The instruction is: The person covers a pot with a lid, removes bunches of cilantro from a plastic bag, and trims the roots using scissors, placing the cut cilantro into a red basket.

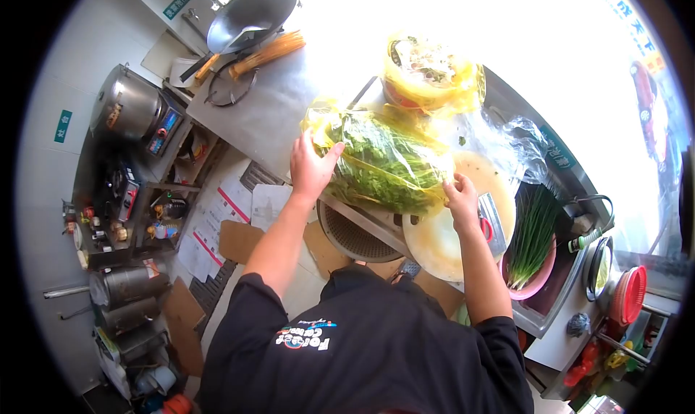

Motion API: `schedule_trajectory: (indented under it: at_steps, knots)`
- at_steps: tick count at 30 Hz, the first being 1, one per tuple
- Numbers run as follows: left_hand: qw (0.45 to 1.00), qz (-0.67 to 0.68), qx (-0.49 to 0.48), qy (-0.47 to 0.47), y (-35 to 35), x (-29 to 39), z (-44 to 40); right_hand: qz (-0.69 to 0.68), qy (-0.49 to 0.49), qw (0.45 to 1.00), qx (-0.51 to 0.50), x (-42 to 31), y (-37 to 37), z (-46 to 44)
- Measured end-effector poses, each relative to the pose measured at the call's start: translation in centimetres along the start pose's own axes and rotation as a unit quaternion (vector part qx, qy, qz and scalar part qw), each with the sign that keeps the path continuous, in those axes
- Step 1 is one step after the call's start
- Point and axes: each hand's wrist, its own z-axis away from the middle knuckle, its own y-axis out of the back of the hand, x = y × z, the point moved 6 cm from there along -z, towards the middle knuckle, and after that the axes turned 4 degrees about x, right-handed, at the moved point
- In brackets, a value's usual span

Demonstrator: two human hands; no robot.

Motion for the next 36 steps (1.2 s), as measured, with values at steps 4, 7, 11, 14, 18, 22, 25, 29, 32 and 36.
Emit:
schedule_trajectory:
  at_steps: [4, 7, 11, 14, 18, 22, 25, 29, 32, 36]
  knots:
    - [0.991, 0.074, -0.093, 0.053, -2.1, -1.3, -2.5, -0.062, 0.078, 0.995, 0.029, -1.1, 1.0, -1.7]
    - [0.981, 0.165, -0.089, 0.057, 0.1, 2.4, -4.7, -0.134, 0.111, 0.984, 0.037, -5.9, 1.9, -0.3]
    - [0.954, 0.299, -0.016, -0.035, 4.4, 7.5, -7.9, -0.251, 0.204, 0.946, 0.024, -14.5, 3.9, 2.8]
    - [0.941, 0.328, 0.017, -0.077, 7.7, 10.7, -9.8, -0.242, 0.256, 0.936, 0.024, -18.2, 4.6, 3.9]
    - [0.893, 0.423, 0.093, -0.122, 12.1, 13.3, -10.5, -0.266, 0.366, 0.89, 0.055, -23.2, 6.9, 7.0]
    - [0.879, 0.45, 0.064, -0.146, 12.2, 14.4, -11.0, -0.233, 0.429, 0.863, 0.133, -25.4, 8.6, 9.1]
    - [0.899, 0.422, 0.032, -0.116, 11.8, 14.3, -9.9, -0.233, 0.337, 0.911, 0.049, -25.5, 7.7, 8.0]
    - [0.89, 0.425, 0.095, -0.134, 12.7, 13.8, -8.4, -0.166, 0.439, 0.871, 0.146, -27.3, 10.0, 8.8]
    - [0.886, 0.448, 0.04, -0.115, 12.2, 15.3, -7.8, -0.06, 0.412, 0.904, 0.098, -26.1, 8.7, 8.9]
    - [0.849, 0.502, -0.047, -0.156, 11.8, 19.2, -6.3, 0.138, 0.467, 0.873, -0.018, -25.2, 2.7, 12.1]
